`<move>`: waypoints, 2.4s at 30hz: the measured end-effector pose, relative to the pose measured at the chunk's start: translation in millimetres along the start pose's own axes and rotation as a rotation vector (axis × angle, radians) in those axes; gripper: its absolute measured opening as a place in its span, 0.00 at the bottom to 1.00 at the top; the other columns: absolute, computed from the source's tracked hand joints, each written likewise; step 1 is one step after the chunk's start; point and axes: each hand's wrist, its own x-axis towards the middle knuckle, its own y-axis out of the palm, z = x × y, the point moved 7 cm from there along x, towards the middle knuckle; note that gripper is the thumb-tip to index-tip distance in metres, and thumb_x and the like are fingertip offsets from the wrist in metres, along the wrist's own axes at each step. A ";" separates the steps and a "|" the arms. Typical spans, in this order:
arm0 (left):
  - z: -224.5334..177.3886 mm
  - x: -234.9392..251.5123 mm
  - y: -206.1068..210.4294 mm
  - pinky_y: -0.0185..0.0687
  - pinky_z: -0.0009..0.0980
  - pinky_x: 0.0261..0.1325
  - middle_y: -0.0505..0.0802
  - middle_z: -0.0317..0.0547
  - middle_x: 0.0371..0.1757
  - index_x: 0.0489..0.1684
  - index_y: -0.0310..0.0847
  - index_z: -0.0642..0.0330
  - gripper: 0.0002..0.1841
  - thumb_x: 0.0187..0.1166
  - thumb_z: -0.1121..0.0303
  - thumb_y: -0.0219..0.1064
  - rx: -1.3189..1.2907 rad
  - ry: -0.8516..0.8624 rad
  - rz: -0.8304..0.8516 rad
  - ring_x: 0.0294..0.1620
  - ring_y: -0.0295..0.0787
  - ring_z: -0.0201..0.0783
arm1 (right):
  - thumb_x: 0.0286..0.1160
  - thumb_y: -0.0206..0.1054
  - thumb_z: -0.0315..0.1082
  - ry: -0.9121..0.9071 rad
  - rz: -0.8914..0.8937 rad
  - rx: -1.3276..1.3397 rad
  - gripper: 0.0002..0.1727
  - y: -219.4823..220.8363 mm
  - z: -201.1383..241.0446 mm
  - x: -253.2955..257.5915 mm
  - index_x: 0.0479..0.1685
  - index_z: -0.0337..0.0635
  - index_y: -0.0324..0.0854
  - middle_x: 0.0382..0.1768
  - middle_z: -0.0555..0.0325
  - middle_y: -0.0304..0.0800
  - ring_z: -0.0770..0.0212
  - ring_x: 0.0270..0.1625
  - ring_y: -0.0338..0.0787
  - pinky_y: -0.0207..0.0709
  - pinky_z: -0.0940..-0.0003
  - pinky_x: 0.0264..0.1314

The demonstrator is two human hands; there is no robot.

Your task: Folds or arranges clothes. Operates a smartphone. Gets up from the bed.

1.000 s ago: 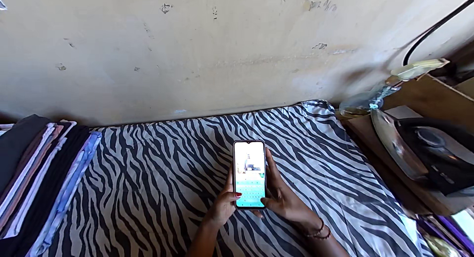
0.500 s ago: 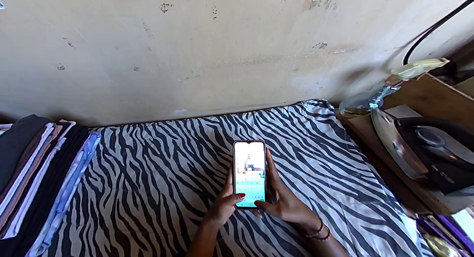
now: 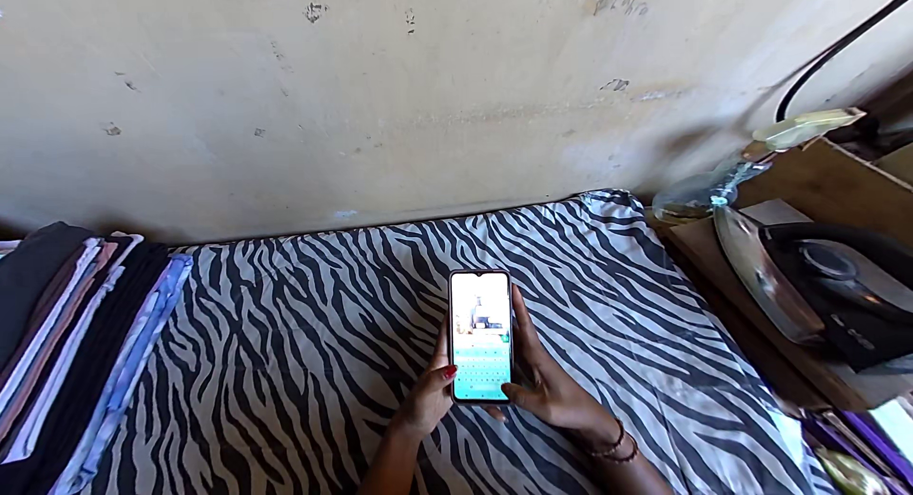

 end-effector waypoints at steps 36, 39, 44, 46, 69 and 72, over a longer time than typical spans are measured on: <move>2.9 2.7 0.9 0.93 0.51 0.51 0.83 0.40 0.76 0.91 0.20 0.39 0.50 0.75 0.72 0.59 -0.023 -0.070 -0.077 0.67 0.90 0.50 | 0.65 0.65 0.24 0.021 -0.196 -0.080 0.61 -3.8 0.1 2.0 0.95 0.36 0.20 0.86 0.45 0.65 0.64 0.76 0.84 0.84 0.69 0.74; 2.6 3.4 2.6 0.95 0.48 0.50 0.83 0.39 0.72 0.89 0.14 0.45 0.52 0.69 0.81 0.53 0.078 -0.156 -0.209 0.61 0.93 0.44 | 0.65 0.72 0.28 -0.011 -0.242 -0.122 0.64 -0.2 -1.6 2.3 0.93 0.32 0.19 0.86 0.42 0.64 0.67 0.76 0.83 0.83 0.72 0.75; 2.7 2.5 0.7 0.93 0.43 0.57 0.80 0.36 0.77 0.89 0.12 0.45 0.54 0.72 0.72 0.61 0.045 -0.089 -0.119 0.66 0.89 0.40 | 0.57 0.79 0.29 0.005 -0.240 -0.181 0.72 1.8 -5.1 2.5 0.94 0.34 0.16 0.88 0.40 0.59 0.69 0.78 0.81 0.80 0.75 0.76; 1.6 1.0 -0.9 0.88 0.42 0.66 0.77 0.33 0.80 0.90 0.16 0.46 0.54 0.74 0.68 0.64 0.033 -0.049 -0.082 0.73 0.85 0.37 | 0.53 0.84 0.32 0.016 -0.156 -0.146 0.78 1.8 -5.3 1.4 0.94 0.40 0.11 0.91 0.44 0.54 0.68 0.80 0.78 0.80 0.72 0.78; 1.7 2.0 4.1 0.95 0.50 0.51 0.82 0.42 0.75 0.90 0.10 0.41 0.51 0.76 0.80 0.53 0.100 -0.143 -0.125 0.63 0.92 0.48 | 0.58 0.77 0.28 0.022 -0.057 0.046 0.73 -6.8 -4.7 -2.4 0.95 0.46 0.13 0.88 0.43 0.62 0.52 0.81 0.80 0.81 0.57 0.80; 1.8 1.4 4.5 0.94 0.49 0.52 0.80 0.40 0.78 0.90 0.11 0.42 0.53 0.75 0.73 0.60 0.072 -0.100 -0.061 0.65 0.90 0.47 | 0.61 0.79 0.33 0.007 -0.034 0.067 0.73 -6.1 -5.4 -2.9 0.95 0.48 0.12 0.89 0.44 0.60 0.52 0.82 0.78 0.80 0.56 0.80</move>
